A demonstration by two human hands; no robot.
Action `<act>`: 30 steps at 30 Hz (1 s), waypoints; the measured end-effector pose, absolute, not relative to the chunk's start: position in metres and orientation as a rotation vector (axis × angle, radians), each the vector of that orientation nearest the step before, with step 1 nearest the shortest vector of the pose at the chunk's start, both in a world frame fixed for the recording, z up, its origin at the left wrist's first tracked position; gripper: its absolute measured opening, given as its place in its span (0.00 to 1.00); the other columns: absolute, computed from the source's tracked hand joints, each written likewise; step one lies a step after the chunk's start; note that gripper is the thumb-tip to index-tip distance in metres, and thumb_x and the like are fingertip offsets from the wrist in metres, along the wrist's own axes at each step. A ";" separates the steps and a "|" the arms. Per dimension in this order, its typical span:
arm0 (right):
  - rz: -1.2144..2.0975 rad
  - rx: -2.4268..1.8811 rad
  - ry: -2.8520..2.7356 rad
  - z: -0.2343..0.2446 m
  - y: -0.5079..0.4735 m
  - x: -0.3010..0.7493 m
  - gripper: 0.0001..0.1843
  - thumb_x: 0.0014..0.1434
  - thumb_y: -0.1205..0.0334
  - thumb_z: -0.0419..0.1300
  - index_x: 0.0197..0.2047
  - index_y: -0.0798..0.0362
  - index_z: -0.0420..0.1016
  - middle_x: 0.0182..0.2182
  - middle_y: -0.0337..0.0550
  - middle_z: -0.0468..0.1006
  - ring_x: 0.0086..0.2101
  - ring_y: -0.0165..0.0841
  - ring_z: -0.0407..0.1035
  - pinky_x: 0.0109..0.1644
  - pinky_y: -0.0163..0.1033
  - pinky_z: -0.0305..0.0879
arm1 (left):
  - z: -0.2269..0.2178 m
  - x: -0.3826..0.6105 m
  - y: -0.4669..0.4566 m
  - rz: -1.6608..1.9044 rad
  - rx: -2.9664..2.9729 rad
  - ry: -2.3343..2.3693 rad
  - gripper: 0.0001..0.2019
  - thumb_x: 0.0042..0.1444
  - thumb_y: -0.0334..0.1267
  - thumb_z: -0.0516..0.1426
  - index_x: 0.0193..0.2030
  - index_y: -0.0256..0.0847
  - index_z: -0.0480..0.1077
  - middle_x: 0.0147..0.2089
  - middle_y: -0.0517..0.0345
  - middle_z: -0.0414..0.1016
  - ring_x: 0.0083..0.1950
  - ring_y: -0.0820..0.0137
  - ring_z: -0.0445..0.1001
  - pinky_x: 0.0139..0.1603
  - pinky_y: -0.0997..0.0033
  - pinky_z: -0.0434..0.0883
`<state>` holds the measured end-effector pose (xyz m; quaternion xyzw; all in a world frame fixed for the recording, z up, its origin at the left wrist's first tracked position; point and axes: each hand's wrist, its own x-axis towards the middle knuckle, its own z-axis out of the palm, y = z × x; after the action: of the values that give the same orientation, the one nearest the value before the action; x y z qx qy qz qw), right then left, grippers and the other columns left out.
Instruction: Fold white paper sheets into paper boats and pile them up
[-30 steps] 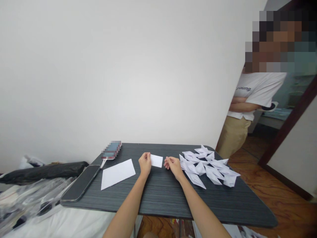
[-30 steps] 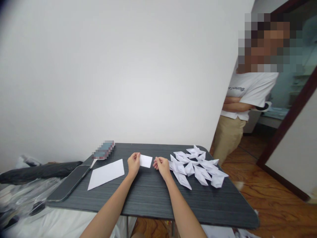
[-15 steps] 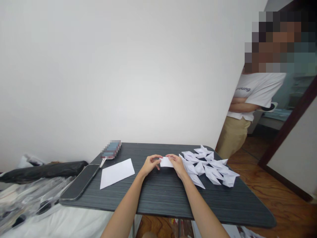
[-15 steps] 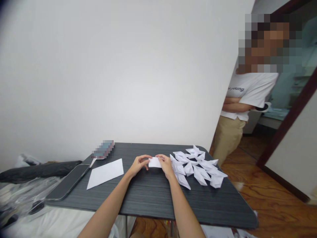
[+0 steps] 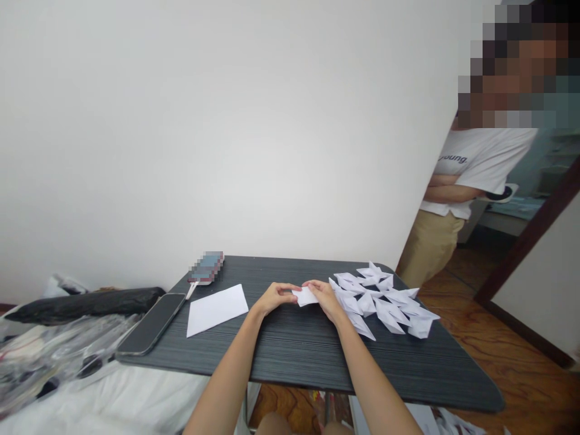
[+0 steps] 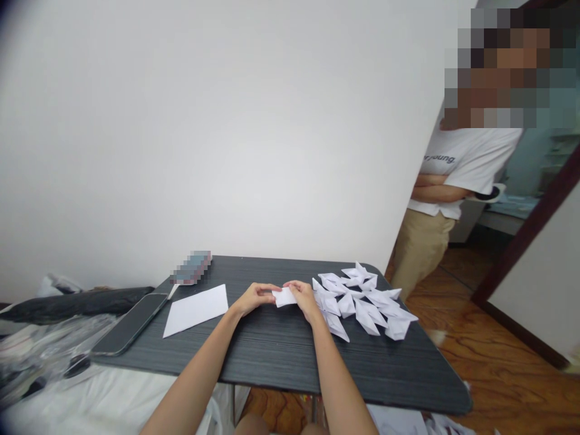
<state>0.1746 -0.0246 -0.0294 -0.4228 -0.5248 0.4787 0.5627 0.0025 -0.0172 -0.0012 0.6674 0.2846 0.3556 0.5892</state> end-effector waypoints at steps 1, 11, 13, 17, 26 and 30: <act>1.125 -0.997 -1.255 -0.029 -0.025 0.175 0.14 0.44 0.53 0.56 0.29 0.56 0.72 0.23 0.42 0.74 0.23 0.30 0.65 0.26 0.33 0.58 | -0.001 0.003 -0.017 0.841 1.570 0.658 0.18 0.37 0.37 0.61 0.38 0.33 0.71 0.37 0.49 0.73 0.37 0.66 0.71 0.41 0.67 0.66; 0.928 -0.963 -1.326 -0.010 -0.035 0.171 0.15 0.46 0.52 0.55 0.35 0.52 0.69 0.35 0.42 0.71 0.34 0.31 0.65 0.34 0.33 0.59 | -0.007 0.006 -0.010 1.145 1.701 0.869 0.13 0.42 0.43 0.57 0.26 0.31 0.73 0.24 0.53 0.73 0.25 0.71 0.69 0.28 0.73 0.66; 0.885 -0.986 -1.360 -0.010 -0.034 0.171 0.14 0.43 0.53 0.58 0.32 0.52 0.70 0.39 0.43 0.69 0.37 0.33 0.64 0.37 0.34 0.59 | -0.009 0.008 -0.010 1.201 1.735 0.911 0.14 0.42 0.43 0.57 0.26 0.32 0.73 0.25 0.53 0.73 0.26 0.70 0.70 0.30 0.73 0.66; 0.749 -1.088 -1.400 -0.019 -0.027 0.170 0.11 0.40 0.54 0.60 0.25 0.53 0.72 0.39 0.45 0.69 0.40 0.37 0.62 0.37 0.35 0.59 | -0.012 0.012 -0.012 1.262 1.802 0.968 0.13 0.42 0.43 0.57 0.28 0.34 0.73 0.29 0.52 0.75 0.30 0.68 0.71 0.33 0.72 0.67; 0.650 -1.093 -1.372 -0.022 -0.024 0.178 0.12 0.42 0.54 0.58 0.22 0.55 0.71 0.26 0.42 0.71 0.30 0.33 0.64 0.35 0.36 0.59 | -0.012 0.012 -0.014 1.201 1.858 0.900 0.12 0.46 0.40 0.54 0.35 0.36 0.73 0.35 0.51 0.75 0.36 0.65 0.72 0.39 0.67 0.67; 0.651 -1.094 -1.388 -0.021 -0.024 0.177 0.12 0.43 0.54 0.57 0.23 0.55 0.71 0.24 0.41 0.72 0.29 0.32 0.64 0.34 0.36 0.59 | -0.016 0.013 -0.012 1.172 1.823 0.910 0.13 0.47 0.41 0.54 0.35 0.35 0.73 0.32 0.51 0.75 0.31 0.67 0.72 0.34 0.68 0.69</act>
<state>0.1774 -0.0241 -0.0208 -0.4698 -0.5959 0.2794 0.5884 0.0128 -0.0115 -0.0157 0.7156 0.3572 0.4601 0.3856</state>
